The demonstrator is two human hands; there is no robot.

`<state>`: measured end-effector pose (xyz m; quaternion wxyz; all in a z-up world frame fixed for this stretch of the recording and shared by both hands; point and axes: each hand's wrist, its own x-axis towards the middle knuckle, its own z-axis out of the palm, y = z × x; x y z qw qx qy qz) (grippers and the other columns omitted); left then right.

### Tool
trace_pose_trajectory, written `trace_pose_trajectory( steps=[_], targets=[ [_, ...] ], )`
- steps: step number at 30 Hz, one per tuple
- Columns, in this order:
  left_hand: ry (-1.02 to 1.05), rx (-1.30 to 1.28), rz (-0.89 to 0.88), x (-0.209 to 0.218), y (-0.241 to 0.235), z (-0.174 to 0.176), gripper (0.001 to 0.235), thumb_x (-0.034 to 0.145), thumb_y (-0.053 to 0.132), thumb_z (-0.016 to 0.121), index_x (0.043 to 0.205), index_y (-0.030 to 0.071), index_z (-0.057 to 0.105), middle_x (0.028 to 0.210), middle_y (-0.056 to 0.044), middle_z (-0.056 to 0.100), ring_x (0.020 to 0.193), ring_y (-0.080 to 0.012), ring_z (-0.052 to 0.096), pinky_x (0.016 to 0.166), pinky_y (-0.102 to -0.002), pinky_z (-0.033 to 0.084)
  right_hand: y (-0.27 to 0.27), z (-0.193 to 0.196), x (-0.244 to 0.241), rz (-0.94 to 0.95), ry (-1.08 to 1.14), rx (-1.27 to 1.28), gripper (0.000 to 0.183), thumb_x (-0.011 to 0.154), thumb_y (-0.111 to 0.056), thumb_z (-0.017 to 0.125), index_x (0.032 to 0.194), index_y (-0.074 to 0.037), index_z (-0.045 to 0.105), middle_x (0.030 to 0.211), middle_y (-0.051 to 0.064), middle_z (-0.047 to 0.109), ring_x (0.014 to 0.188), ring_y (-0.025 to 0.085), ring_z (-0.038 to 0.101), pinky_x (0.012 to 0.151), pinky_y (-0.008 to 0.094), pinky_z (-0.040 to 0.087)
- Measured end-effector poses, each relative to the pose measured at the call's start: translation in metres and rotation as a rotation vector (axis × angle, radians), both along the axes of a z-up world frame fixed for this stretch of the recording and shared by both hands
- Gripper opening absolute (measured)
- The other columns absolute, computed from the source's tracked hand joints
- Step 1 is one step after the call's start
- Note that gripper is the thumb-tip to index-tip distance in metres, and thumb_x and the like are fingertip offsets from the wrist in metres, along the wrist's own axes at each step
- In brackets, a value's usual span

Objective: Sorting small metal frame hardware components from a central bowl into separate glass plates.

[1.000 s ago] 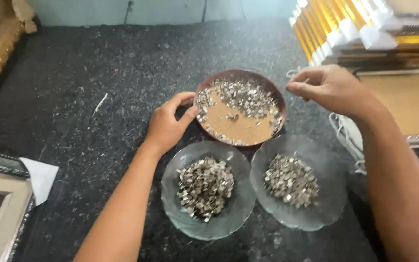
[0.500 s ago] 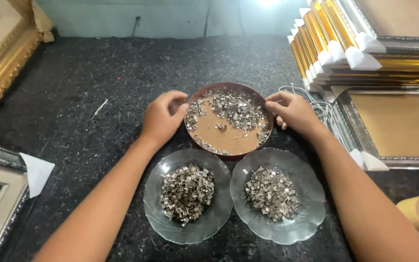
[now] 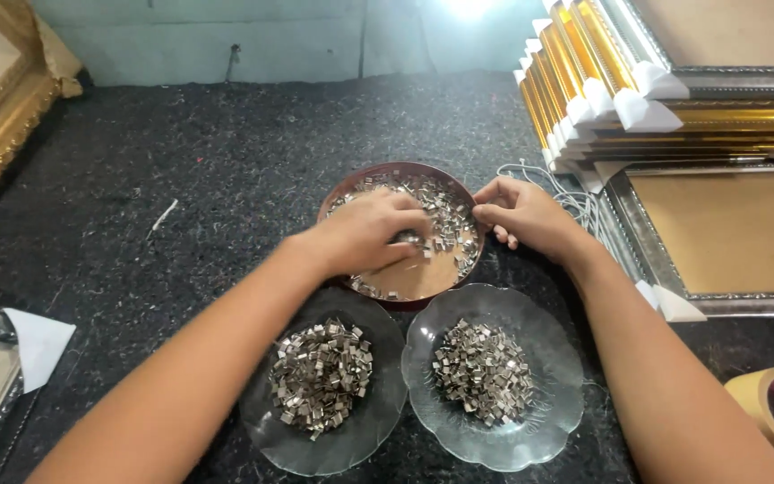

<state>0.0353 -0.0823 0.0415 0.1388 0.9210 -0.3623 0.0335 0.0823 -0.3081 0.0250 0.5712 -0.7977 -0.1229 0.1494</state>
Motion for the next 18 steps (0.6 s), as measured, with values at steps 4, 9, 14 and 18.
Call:
trace_pose_trajectory(
  steps=[4,9,14,18],
  targets=[
    [0.162,-0.154,0.045,-0.004,0.027,0.014,0.021,0.076,0.018,0.059,0.097,0.015,0.060,0.098,-0.009,0.062,0.096,-0.0334,0.056,0.084,-0.043,0.045,-0.002,-0.001,0.005,0.016,0.015,0.011,0.036,0.074,-0.013,0.063,0.104,0.005,0.054,0.063,0.014,0.053,0.044,0.012,0.050,0.033,0.020,0.042],
    [-0.018,-0.305,0.233,0.010,0.036,0.011,0.008,0.077,0.022,0.062,0.084,0.022,0.063,0.084,0.003,0.064,0.081,-0.0178,0.062,0.076,-0.032,0.049,-0.002,-0.002,0.003,0.022,0.013,0.018,0.037,0.074,-0.013,0.064,0.104,0.006,0.054,0.064,0.014,0.054,0.044,0.012,0.050,0.033,0.019,0.041],
    [-0.088,-0.055,0.277,0.018,-0.006,-0.002,0.006,0.075,0.032,0.062,0.079,0.028,0.063,0.078,0.008,0.063,0.077,-0.0157,0.060,0.072,-0.033,0.048,-0.002,-0.004,0.005,0.014,0.010,0.016,0.036,0.074,-0.013,0.064,0.104,0.005,0.054,0.063,0.014,0.054,0.045,0.012,0.050,0.033,0.019,0.041],
    [-0.078,0.073,0.400,0.039,-0.023,-0.034,0.013,0.070,0.044,0.062,0.072,0.031,0.064,0.070,0.010,0.063,0.074,-0.0185,0.062,0.065,-0.036,0.051,-0.003,-0.007,0.007,0.019,-0.002,0.003,0.035,0.074,-0.013,0.063,0.103,0.005,0.055,0.064,0.014,0.055,0.046,0.012,0.050,0.034,0.019,0.041]
  ],
)
